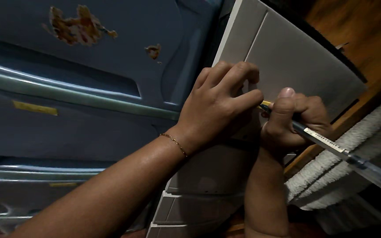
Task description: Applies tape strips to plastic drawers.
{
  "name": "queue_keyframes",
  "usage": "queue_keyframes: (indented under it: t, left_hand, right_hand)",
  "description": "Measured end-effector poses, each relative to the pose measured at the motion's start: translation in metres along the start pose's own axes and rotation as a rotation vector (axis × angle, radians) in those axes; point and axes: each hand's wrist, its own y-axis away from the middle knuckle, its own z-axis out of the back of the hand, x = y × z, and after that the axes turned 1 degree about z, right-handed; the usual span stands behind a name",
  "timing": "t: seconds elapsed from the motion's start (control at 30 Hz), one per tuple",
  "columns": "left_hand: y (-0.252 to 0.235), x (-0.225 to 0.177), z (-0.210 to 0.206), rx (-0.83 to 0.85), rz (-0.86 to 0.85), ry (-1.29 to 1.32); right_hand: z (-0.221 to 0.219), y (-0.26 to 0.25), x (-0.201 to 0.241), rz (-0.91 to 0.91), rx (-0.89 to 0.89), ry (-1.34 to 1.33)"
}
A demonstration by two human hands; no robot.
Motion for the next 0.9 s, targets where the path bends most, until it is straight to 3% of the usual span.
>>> queue_keyframes:
  t: [0.4,0.9]
  left_hand:
    - [0.0002,0.0000,0.0001,0.009,-0.002,-0.005]
    - [0.0008,-0.0002,0.0004,0.015,-0.002,-0.016]
  right_hand:
    - [0.0061,-0.0068,-0.0007,-0.132,-0.041,-0.195]
    - [0.0013,-0.0016,0.0028,-0.052,0.016,0.005]
